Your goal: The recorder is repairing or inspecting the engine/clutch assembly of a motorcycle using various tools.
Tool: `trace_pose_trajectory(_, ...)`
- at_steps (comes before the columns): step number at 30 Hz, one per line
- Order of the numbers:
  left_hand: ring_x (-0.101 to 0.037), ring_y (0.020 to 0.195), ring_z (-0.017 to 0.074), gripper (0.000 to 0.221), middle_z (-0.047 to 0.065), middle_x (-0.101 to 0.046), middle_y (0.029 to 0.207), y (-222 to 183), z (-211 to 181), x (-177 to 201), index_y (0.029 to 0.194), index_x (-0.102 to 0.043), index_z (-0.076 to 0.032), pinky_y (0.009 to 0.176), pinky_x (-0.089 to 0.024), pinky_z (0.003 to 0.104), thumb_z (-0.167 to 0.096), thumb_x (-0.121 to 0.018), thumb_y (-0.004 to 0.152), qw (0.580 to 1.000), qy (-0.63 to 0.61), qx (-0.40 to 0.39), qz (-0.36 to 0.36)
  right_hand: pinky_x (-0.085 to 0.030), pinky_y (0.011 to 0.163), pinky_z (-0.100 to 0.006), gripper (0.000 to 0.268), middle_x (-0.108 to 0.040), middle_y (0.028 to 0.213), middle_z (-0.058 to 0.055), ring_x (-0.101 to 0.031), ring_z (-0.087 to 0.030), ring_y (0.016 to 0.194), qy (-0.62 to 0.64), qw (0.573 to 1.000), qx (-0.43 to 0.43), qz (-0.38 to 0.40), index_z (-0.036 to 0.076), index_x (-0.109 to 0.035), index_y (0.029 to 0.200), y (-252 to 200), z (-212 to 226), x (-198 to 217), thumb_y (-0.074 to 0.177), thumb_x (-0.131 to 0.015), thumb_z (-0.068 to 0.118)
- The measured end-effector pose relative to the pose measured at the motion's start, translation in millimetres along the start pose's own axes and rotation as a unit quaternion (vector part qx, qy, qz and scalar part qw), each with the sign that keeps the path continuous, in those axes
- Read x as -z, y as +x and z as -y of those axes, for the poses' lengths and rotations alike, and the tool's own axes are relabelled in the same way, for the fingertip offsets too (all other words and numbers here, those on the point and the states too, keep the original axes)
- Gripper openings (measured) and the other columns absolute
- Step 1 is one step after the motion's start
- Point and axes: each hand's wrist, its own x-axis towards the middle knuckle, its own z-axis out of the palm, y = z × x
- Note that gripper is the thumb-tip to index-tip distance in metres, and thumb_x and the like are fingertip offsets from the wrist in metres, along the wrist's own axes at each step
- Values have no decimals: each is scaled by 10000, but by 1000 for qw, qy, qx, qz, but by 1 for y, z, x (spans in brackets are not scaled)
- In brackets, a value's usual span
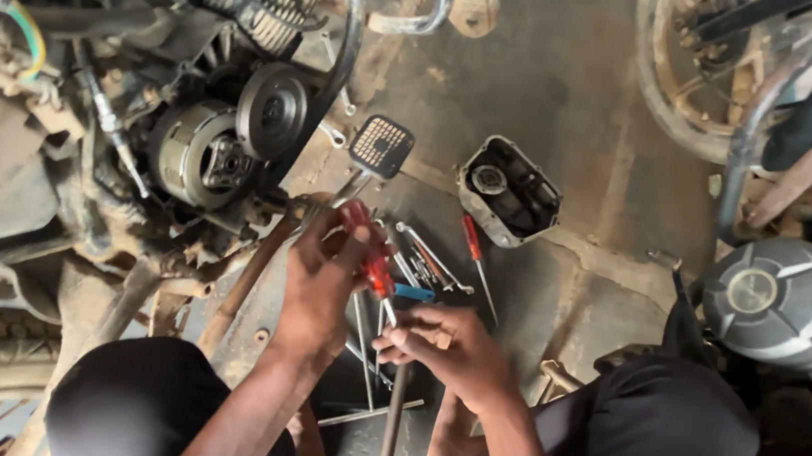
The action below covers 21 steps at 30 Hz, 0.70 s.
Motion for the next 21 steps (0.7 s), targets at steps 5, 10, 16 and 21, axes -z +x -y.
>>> trace_pose_trajectory(5,-730,890,223,264,135,-696,986,-2,-1,8,1214,-590,26,622,-603,347,-111,-600,988,1000,-20,-19,-14,-659,802,-377,280,-795,966,-206,-800,-268,859,-2,999,5,-33,-86,-710,1079,4,-12,-4,930,-711,151)
trace_pose_trajectory(10,-732,881,230,251,136,-702,971,1,-6,8,1200,-598,26,651,-618,352,-108,-601,988,999,-33,-14,-26,-667,773,-370,272,-792,931,-202,-803,-250,839,0,999,2,-53,-103,-718,1071,7,-7,-5,911,-722,117)
trace_pose_trajectory(16,-719,899,219,242,124,-696,970,0,-5,6,1192,-583,30,669,-603,357,-100,-605,989,998,-42,-37,-35,-649,742,-342,280,-804,905,-183,-789,-230,779,-21,998,-17,-59,-97,-745,1065,6,-2,3,901,-726,130)
trace_pose_trajectory(21,-711,876,224,261,132,-712,986,0,-29,7,1220,-584,34,709,-619,372,-122,-582,1011,993,-16,-102,-59,-657,749,-342,173,-824,848,-160,-794,-204,767,-139,983,-7,-121,-29,-812,919,33,-61,42,872,-752,126)
